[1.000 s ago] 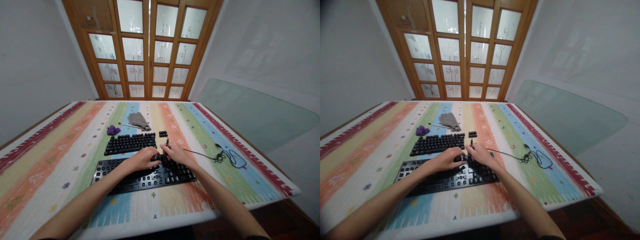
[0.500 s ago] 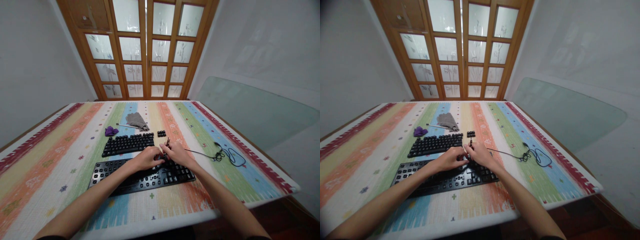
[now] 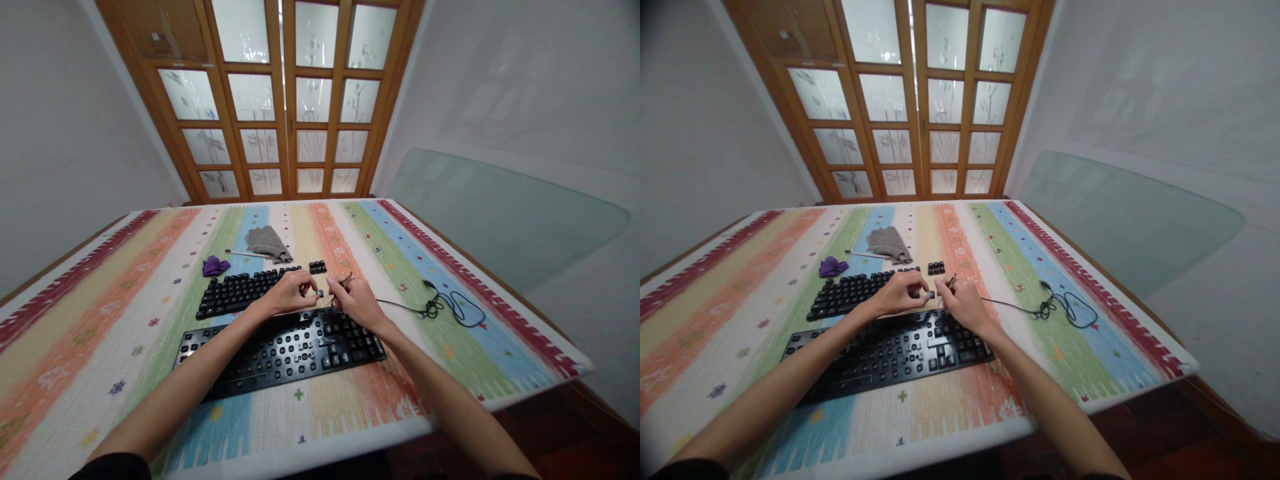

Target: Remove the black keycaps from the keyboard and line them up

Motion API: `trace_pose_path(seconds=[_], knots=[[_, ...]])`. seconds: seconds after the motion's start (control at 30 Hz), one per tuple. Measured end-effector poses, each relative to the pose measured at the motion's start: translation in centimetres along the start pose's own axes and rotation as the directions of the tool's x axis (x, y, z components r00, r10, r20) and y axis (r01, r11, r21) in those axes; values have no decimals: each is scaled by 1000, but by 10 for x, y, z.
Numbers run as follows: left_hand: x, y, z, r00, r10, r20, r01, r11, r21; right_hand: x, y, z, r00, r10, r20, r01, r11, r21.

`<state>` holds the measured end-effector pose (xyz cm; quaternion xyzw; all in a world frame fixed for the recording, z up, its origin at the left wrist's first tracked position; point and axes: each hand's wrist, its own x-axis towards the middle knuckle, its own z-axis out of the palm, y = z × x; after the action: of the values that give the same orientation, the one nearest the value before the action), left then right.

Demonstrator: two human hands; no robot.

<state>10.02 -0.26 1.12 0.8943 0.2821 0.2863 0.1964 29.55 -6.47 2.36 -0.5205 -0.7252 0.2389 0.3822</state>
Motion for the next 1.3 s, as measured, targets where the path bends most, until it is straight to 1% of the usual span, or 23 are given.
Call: trace_pose_path(seconds=[0.13, 0.27, 0.37, 0.57, 0.77, 0.87, 1.07, 1.2, 1.3], knots=[[16, -17, 3, 1000, -12, -4, 12, 997, 70, -1, 6, -5, 999, 8, -34, -7, 1000, 27], [29, -29, 9, 989, -137, 61, 115, 953, 279, -3, 6, -8, 999, -20, -40, 20, 1000, 0], [35, -35, 15, 974, -201, 102, 151, 917, 369, -5, 4, -8, 999, -31, -32, 31, 1000, -1], [38, -43, 23, 966, -244, 89, 186, 889, 418, -12, 3, -9, 999, -44, 11, 44, 999, 0], [37, -44, 23, 961, -258, 101, 190, 879, 438, -20, 4, -7, 989, -44, 140, 46, 999, -17], [37, -43, 23, 958, -264, 109, 191, 877, 441, -25, 8, -2, 984, -26, 175, 27, 1000, -3], [39, -42, 22, 954, -273, 121, 195, 876, 441, -32, 17, 5, 981, 27, 190, -42, 996, 76], [40, -42, 21, 952, -280, 121, 202, 877, 435, -34, 15, 6, 979, 45, 197, -68, 991, 112], [40, -41, 21, 951, -283, 121, 207, 879, 430, -36, 12, 9, 984, 51, 172, -73, 990, 124]])
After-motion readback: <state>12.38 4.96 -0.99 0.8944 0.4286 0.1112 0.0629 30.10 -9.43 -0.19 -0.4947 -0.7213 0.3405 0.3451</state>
